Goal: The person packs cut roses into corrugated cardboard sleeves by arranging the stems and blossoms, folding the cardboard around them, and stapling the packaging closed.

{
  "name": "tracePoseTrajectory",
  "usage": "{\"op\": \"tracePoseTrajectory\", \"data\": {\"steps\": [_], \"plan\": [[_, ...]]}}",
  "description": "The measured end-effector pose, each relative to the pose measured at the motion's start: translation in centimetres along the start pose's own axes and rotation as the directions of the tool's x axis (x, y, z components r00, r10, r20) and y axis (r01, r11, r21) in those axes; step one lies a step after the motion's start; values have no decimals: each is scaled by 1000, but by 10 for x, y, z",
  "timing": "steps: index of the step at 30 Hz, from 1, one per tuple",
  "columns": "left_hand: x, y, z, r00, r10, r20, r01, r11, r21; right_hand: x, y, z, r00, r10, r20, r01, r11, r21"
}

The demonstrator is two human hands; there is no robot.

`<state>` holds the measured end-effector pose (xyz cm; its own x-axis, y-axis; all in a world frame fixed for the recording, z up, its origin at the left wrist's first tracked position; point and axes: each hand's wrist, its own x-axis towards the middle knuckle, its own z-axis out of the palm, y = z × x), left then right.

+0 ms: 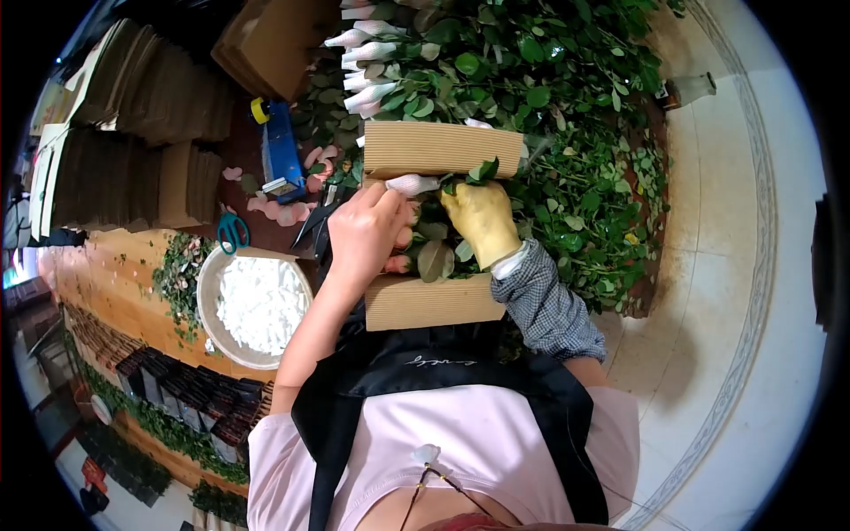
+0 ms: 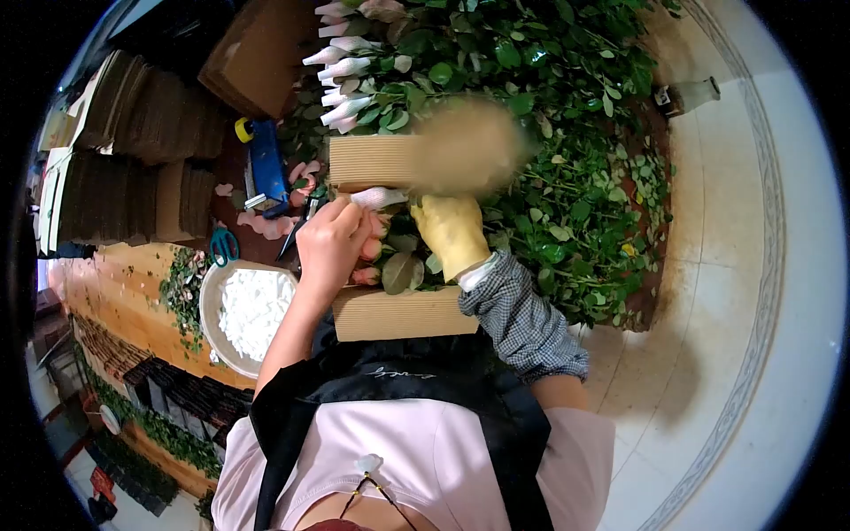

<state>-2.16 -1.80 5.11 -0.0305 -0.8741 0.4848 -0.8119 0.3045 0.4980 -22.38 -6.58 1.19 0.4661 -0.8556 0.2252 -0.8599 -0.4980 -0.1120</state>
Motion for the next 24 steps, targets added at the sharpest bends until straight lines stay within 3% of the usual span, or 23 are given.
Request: {"op": "tracePoseTrajectory", "data": {"steps": [2, 4, 5, 6, 7, 9, 10, 11, 12, 13, 15, 16, 17, 18, 19, 21, 23, 24], "plan": [[-7, -5, -6, 991, -36, -126, 32, 999, -37, 6, -2, -1, 998, 62, -24, -60, 997, 57], [-28, -29, -39, 966, -120, -228, 139, 988, 71, 7, -5, -7, 998, 55, -20, -54, 998, 45], [-46, -44, -61, 943, -250, -218, 281, 952, 121, 7, -6, -12, 999, 37, -12, -36, 999, 20], [-62, -50, -88, 881, -460, -111, 473, 858, 200, 8, -6, -18, 995, 66, 75, -69, 997, 37], [-91, -71, -106, 867, -493, -66, 481, 796, 366, 7, -4, -17, 995, 59, 74, -62, 997, 42], [-143, -106, -138, 553, -832, 48, 645, 464, 607, 4, 4, -17, 998, -67, 19, 60, 970, 235], [-173, -127, -151, 570, -821, -37, 689, 453, 565, 1, 7, -26, 989, -101, 111, 72, 969, 238], [-204, -148, -161, 579, -806, -123, 729, 445, 520, -1, 4, -40, 991, -122, 59, 97, 942, 322], [-230, -167, -169, 446, -884, -141, 872, 393, 291, -2, 0, -55, 987, -132, 88, 92, 929, 360], [-249, -180, -172, 431, -892, -135, 902, 425, 75, -2, -6, -71, 983, -141, 115, 85, 914, 396], [-223, -160, -154, 442, -889, -117, 897, 434, 86, 4, -28, -101, 976, -169, 140, 99, 907, 410], [-220, -166, -133, 492, -870, -17, 864, 491, -114, 5, -39, -107, 968, -187, 168, 101, 902, 420], [-175, -128, -115, 471, -873, 131, 858, 418, -299, -2, -44, -89, 980, -195, 26, 153, 836, 526], [-148, -109, -99, 475, -796, 375, 871, 363, -332, -4, -50, -81, 972, -193, 130, 111, 876, 469], [-120, -80, -76, 575, -696, 430, 810, 409, -421, -5, -53, -75, 956, -179, 234, 72, 912, 404], [-79, -53, -48, 642, -537, 547, 754, 574, -320, -9, -47, -57, 924, -104, 367, 17, 972, 233], [-64, -38, -25, 737, -441, 512, 648, 678, -347, -11, -38, -47, 916, -142, 376, 16, 948, 319], [-59, -31, -21, 764, -418, 492, 579, 781, -236, -12, -36, -45, 897, -219, 383, 92, 942, 324]]}}
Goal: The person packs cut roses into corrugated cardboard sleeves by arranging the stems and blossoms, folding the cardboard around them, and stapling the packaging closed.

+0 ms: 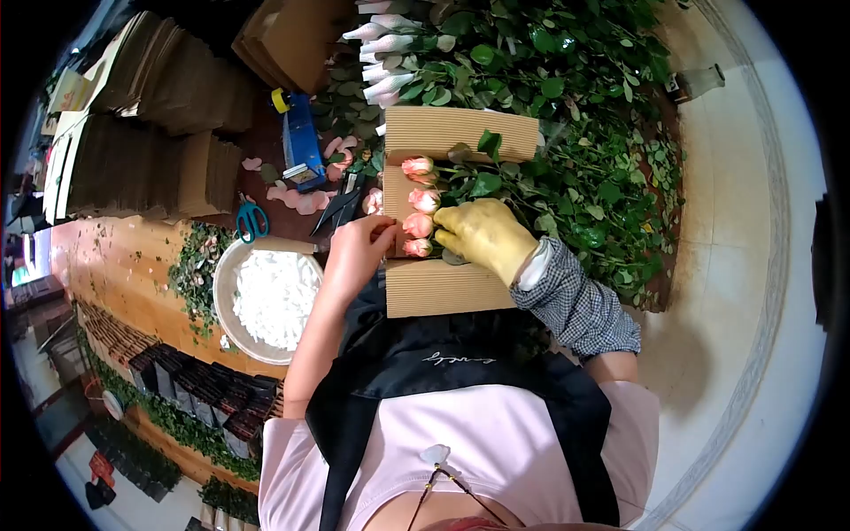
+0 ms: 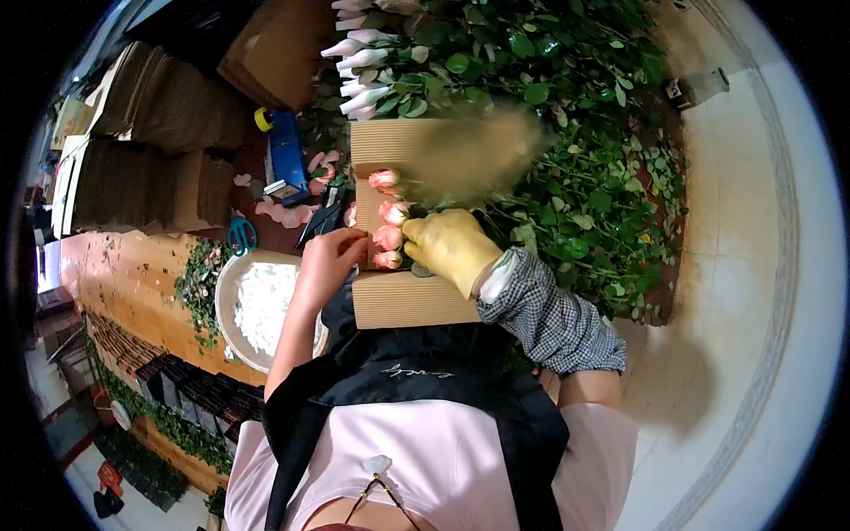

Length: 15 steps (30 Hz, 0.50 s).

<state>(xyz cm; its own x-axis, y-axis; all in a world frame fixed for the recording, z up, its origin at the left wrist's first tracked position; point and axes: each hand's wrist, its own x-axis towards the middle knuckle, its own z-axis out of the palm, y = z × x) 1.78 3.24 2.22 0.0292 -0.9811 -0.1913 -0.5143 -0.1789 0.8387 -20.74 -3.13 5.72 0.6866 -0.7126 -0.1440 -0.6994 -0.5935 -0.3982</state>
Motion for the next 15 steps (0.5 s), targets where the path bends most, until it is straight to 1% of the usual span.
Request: {"op": "tracePoseTrajectory", "data": {"steps": [1, 2, 3, 5, 6, 8, 9, 10, 11, 12, 13, 14, 15], "plan": [[0, 8, 2, 999, 42, -1, -41, 985, 166, -1, 1, 2, 997, -67, 33, 67, 998, -18], [0, 14, 2, 1000, 13, 8, -14, 988, 156, -2, 3, 5, 993, -113, 33, 114, 993, -18], [1, 15, 2, 1000, 20, 18, -22, 987, 159, -2, 1, 0, 994, -102, 28, 103, 995, -16], [-1, 13, 3, 1000, 10, 28, -12, 998, 65, 2, -7, -13, 965, -148, 217, 174, 979, -108], [-3, 10, 3, 1000, 6, 27, -8, 998, 66, 3, -6, -11, 966, -179, 188, 199, 975, -94], [-6, 2, 6, 988, 151, 15, -152, 982, 112, 4, -7, -10, 970, -166, 177, 180, 981, -69], [-7, -3, 7, 989, 146, 14, -147, 983, 110, 5, -7, -10, 976, -149, 159, 158, 986, -46], [-7, -9, 7, 998, 29, 50, -26, 998, -58, 6, -7, -7, 975, -150, 162, 159, 986, -45], [-8, -11, 7, 992, -78, 103, 99, 971, -218, 7, -6, -1, 983, -135, 124, 140, 990, -27], [-9, -6, 4, 977, -169, 132, 209, 894, -397, 9, -5, 1, 989, -120, 84, 121, 993, -9], [-7, 1, -1, 977, -167, 129, 205, 895, -397, 9, -4, 0, 989, -122, 82, 123, 992, -11], [-7, 9, -6, 999, 35, 16, -32, 985, -167, 8, -4, 0, 986, -128, 104, 131, 991, -25], [-6, 16, -12, 965, 257, -43, -252, 963, 94, 6, -5, -2, 983, -133, 127, 139, 990, -39]]}}
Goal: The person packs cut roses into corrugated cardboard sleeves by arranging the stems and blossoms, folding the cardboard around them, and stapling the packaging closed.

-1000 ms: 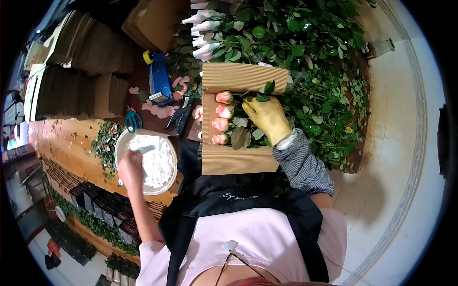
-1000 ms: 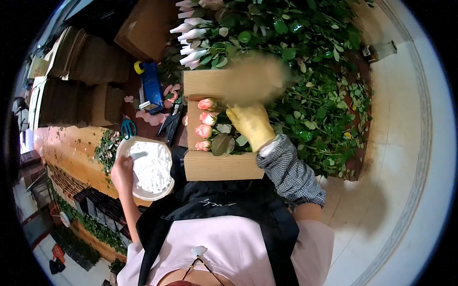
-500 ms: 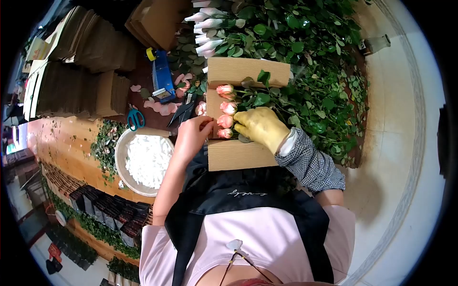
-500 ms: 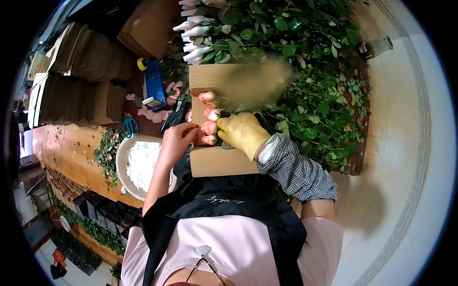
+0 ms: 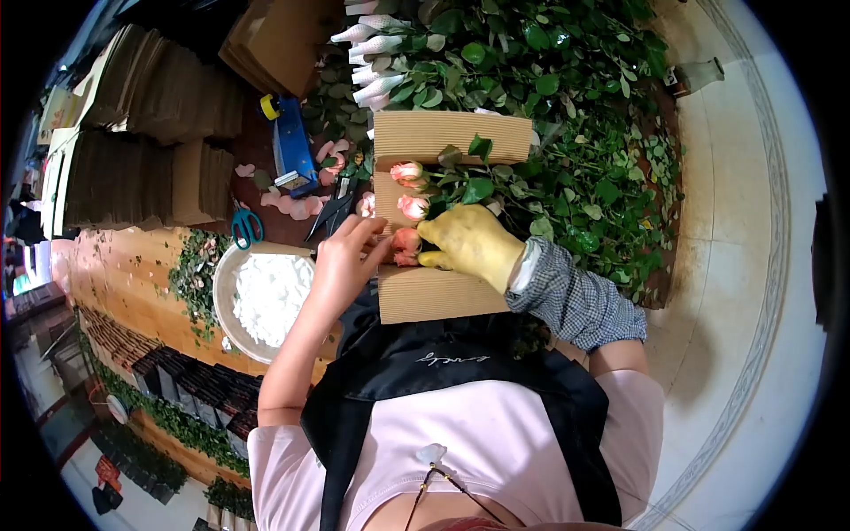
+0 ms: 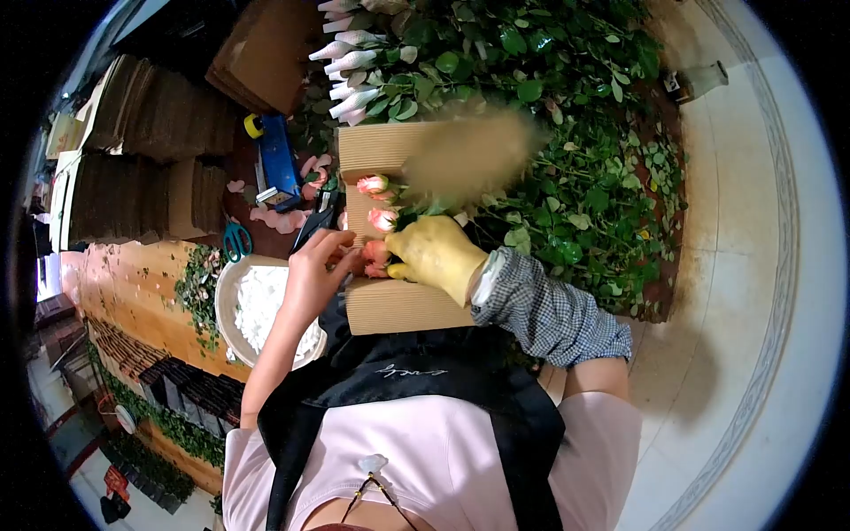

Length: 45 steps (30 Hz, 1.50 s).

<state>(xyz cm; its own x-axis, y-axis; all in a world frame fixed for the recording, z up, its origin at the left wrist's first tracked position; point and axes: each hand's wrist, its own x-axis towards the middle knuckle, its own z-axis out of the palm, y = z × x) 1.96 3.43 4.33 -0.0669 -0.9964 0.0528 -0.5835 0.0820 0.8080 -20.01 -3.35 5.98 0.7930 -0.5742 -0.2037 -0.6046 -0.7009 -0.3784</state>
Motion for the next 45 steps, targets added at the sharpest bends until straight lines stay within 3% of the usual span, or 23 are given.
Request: {"op": "tracePoseTrajectory", "data": {"steps": [1, 2, 5, 8, 12, 14, 15, 17, 19, 22, 26, 29, 30, 31, 32, 34, 35, 36, 38, 40, 42, 45], "plan": [[6, 2, -5, 991, 135, -12, -131, 980, 151, -3, 0, -7, 1000, -17, 23, 17, 1000, 5], [12, 1, -6, 990, 137, -18, -133, 980, 150, -5, -1, -14, 1000, -19, 22, 19, 1000, 0], [29, -4, -3, 990, -31, -136, 36, 999, 38, -7, -9, -34, 940, 214, -267, -200, 977, 79], [34, -6, 3, 992, -16, -127, 13, 1000, -22, 9, 10, -6, 915, 305, -264, -362, 910, -202], [24, -4, 3, 995, -23, -100, 22, 1000, -7, 19, 14, -1, 924, 287, -251, -349, 903, -251], [17, -15, 2, 990, -96, -105, 87, 992, -90, 10, 21, -16, 980, 135, -149, -145, 988, -61], [14, -18, 1, 984, -142, -109, 126, 982, -144, 7, 25, -16, 982, 162, -101, -160, 987, 26], [9, -27, 5, 946, -320, 49, 318, 892, -322, 10, 26, -15, 977, 173, -122, -172, 985, 20], [4, -28, 12, 932, -335, 139, 363, 861, -356, 16, 26, -15, 963, 215, -164, -207, 976, 66], [0, -19, 15, 936, -317, 154, 349, 892, -288, 26, 29, -8, 972, 184, -145, -202, 972, -121], [-10, -13, 15, 893, -392, 220, 449, 796, -406, 25, 27, 0, 988, 97, -120, -116, 980, -160], [-12, -17, 16, 907, -374, 191, 415, 730, -542, 14, 26, -2, 987, 32, -157, -56, 987, -152], [-8, -9, 9, 953, -285, 98, 301, 919, -254, 13, 27, -1, 987, 31, -159, -56, 986, -156], [-3, -4, 5, 986, -163, 39, 160, 984, 75, 13, 29, 2, 987, 24, -158, -48, 988, -148], [2, -1, 6, 991, -86, -102, 93, 994, 63, 14, 29, 3, 987, 16, -158, -39, 989, -141], [24, 2, 0, 942, 309, -133, -267, 926, 266, 18, 23, -5, 994, 65, -85, -78, 984, -159], [36, 9, -2, 883, 468, -39, -439, 852, 285, 18, 19, -10, 994, 79, -72, -91, 980, -179], [41, 13, 1, 847, 528, 61, -519, 797, 310, 17, 17, -12, 994, 94, -58, -104, 975, -197], [40, 5, 17, 851, 508, 135, -519, 774, 361, 15, 15, -15, 991, 109, -74, -122, 974, -189], [34, 3, 21, 874, 474, 104, -472, 782, 407, 13, 3, -26, 951, 149, -272, -198, 967, -161], [28, 0, 24, 892, 441, 99, -438, 790, 429, 21, 0, -23, 932, 216, -291, -277, 942, -190], [29, 0, 23, 888, 447, 104, -450, 806, 385, 48, 8, -1, 937, 200, -285, -310, 853, -421]]}}
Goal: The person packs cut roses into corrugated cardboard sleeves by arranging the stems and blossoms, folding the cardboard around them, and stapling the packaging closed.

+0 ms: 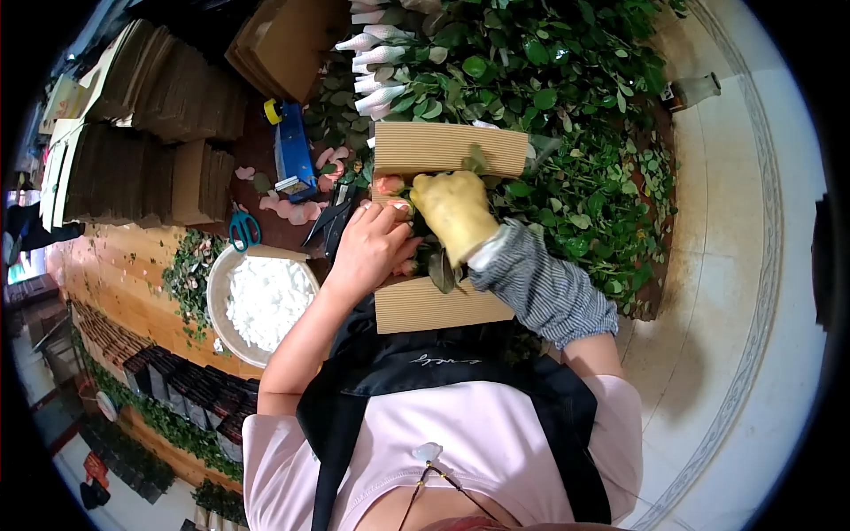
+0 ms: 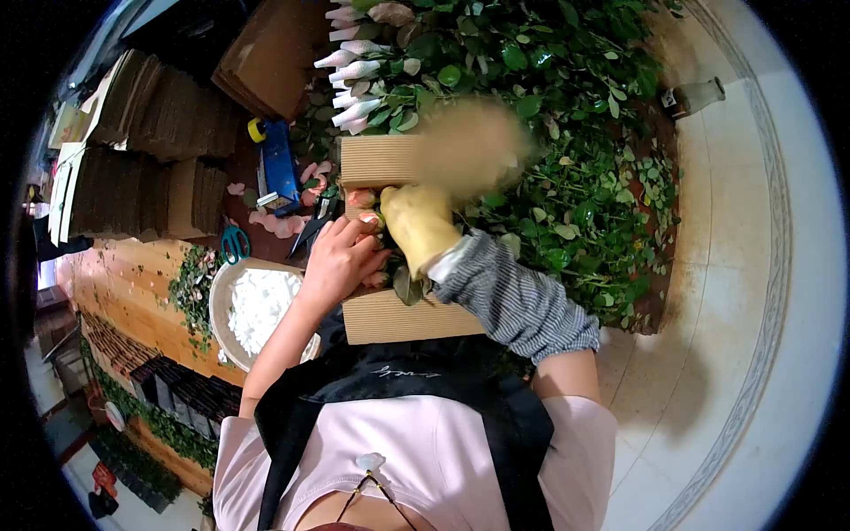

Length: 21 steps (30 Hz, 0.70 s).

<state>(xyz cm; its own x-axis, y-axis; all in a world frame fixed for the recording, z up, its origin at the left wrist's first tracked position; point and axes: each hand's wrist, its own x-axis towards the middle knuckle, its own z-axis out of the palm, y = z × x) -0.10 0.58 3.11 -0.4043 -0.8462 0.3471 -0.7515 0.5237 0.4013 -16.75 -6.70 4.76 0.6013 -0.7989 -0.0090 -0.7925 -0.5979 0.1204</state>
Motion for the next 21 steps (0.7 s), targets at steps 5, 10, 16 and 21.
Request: {"op": "tracePoseTrajectory", "data": {"steps": [5, 10, 16, 21], "plan": [[0, -2, 0, 1000, 16, -22, -17, 998, -63, -2, 5, 4, 999, 5, -39, -3, 998, 61], [-2, -12, -13, 991, -131, 22, 132, 947, -293, -48, 29, -56, 906, -6, -422, 104, 972, 209], [23, 31, -48, 967, -209, -145, 113, 863, -493, -78, 22, -67, 877, 27, -479, 76, 978, 196], [28, 52, -38, 923, -307, -234, 92, 763, -640, -83, 20, -64, 868, 35, -495, 93, 969, 231]]}}
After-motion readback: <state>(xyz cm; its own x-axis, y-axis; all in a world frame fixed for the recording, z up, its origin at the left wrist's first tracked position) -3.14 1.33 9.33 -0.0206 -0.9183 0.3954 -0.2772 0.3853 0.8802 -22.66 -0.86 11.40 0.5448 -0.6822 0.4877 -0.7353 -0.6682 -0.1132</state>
